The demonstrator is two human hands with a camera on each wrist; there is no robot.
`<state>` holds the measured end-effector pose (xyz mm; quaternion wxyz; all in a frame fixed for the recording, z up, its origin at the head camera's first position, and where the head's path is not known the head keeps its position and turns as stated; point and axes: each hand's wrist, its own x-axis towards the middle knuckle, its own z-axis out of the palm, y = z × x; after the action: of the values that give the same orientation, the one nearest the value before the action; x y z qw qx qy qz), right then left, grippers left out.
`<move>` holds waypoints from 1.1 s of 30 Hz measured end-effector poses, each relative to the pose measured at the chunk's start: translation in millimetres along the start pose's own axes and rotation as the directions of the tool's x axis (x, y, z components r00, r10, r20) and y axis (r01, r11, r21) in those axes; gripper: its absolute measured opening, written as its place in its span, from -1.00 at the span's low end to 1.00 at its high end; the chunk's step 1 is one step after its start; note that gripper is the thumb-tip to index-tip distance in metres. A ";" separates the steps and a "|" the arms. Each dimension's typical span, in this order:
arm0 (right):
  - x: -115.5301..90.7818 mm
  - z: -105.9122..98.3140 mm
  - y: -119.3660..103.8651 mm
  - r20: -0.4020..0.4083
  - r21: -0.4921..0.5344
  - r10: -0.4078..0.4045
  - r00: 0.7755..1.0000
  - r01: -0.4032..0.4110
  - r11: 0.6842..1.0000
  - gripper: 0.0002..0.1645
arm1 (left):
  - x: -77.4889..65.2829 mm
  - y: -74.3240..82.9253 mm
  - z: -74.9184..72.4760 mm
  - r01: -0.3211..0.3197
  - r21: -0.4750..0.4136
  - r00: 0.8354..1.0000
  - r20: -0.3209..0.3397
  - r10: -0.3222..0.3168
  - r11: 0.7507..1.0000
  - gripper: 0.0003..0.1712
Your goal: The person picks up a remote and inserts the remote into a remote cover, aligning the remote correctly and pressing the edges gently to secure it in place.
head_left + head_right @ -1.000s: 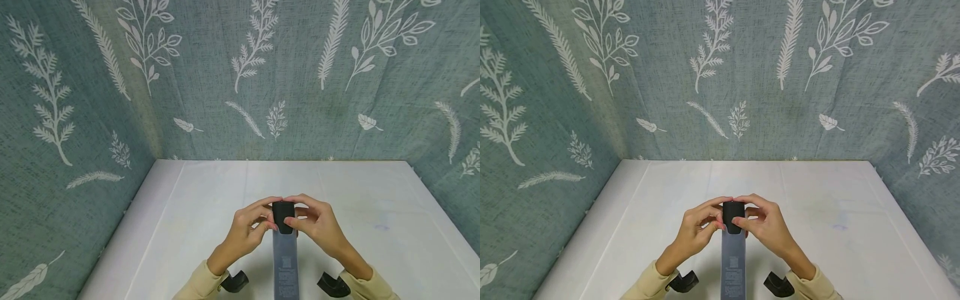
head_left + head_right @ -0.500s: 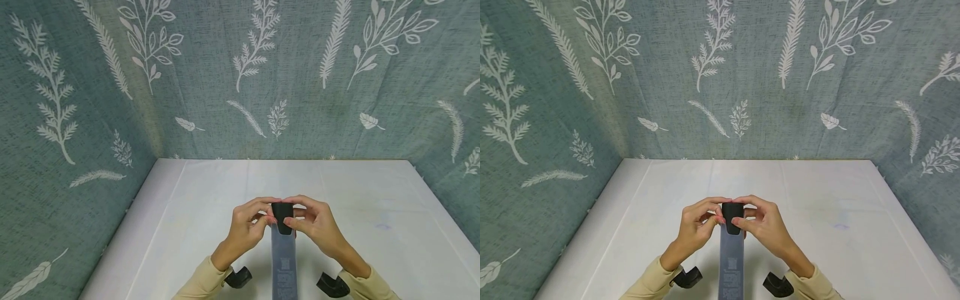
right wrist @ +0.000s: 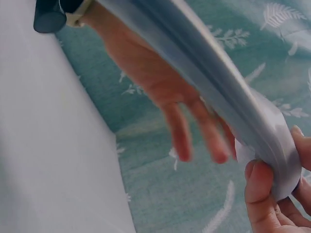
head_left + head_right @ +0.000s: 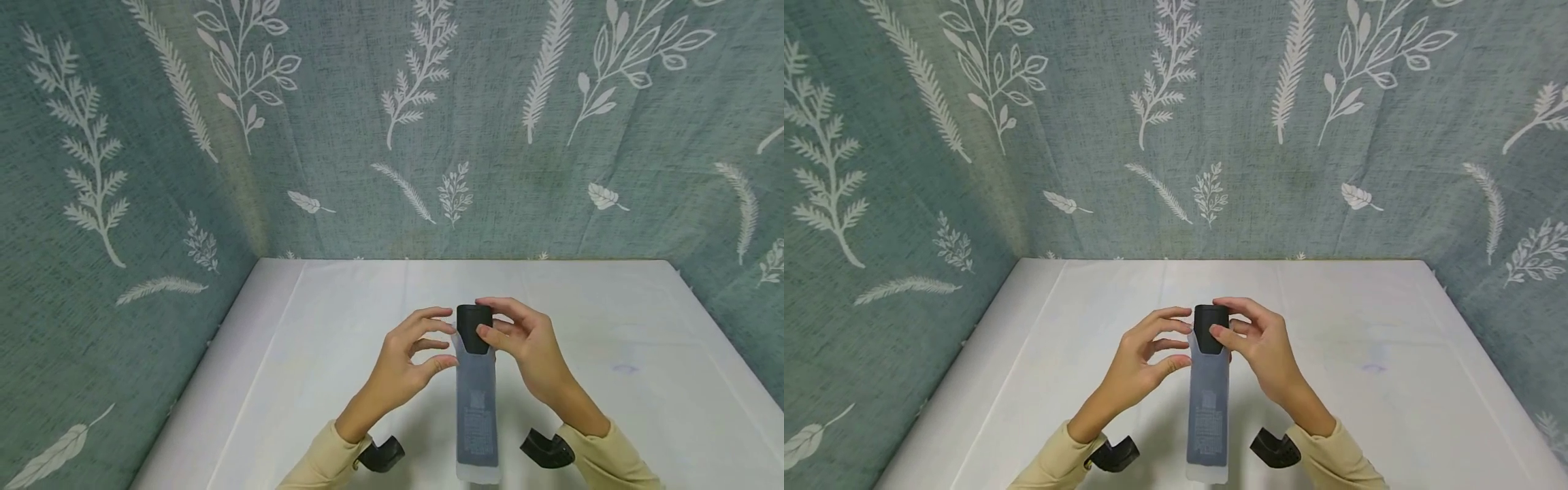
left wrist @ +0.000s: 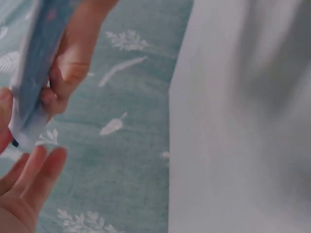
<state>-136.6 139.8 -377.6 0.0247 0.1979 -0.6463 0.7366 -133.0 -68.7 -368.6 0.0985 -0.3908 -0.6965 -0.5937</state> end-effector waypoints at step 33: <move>5.2 -6.4 15.9 0.256 0.067 0.035 0.966 -0.054 0.996 -0.27 | 2.2 -28.9 -5.7 0.474 -0.416 0.850 -0.014 -0.527 0.776 -0.54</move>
<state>-147.7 142.2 -391.4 -0.0825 0.2771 -0.6210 0.7285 -155.4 -72.5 -387.3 -0.0994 -0.1633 -0.6320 -0.7510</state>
